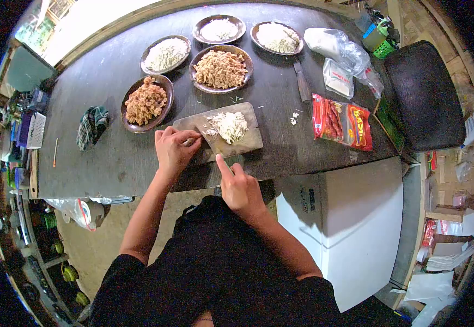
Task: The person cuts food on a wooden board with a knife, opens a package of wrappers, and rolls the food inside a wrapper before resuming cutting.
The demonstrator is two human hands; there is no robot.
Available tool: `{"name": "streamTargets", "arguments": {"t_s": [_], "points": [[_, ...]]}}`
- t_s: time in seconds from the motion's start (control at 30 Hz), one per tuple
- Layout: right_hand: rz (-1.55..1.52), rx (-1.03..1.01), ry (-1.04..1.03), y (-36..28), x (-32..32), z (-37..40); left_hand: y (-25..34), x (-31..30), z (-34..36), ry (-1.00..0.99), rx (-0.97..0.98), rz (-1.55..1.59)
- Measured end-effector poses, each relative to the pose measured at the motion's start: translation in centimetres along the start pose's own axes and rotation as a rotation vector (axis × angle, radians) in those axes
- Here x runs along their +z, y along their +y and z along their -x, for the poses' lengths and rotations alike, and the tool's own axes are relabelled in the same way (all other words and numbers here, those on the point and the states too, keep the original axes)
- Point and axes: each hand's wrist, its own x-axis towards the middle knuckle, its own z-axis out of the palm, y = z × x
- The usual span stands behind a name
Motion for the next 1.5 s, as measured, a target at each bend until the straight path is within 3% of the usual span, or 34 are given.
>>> {"name": "streamTargets", "arguments": {"t_s": [0.27, 0.57, 1.5], "points": [[-0.071, -0.076, 0.002, 0.6, -0.6, 1.6, 0.3, -0.3, -0.1, -0.006, -0.007, -0.007], [0.034, -0.004, -0.030, -0.2, 0.3, -0.2, 0.2, -0.3, -0.1, -0.020, 0.016, -0.006], [-0.045, -0.016, -0.015, 0.9, -0.9, 1.3, 0.2, -0.1, 0.0, 0.022, 0.033, 0.004]]}}
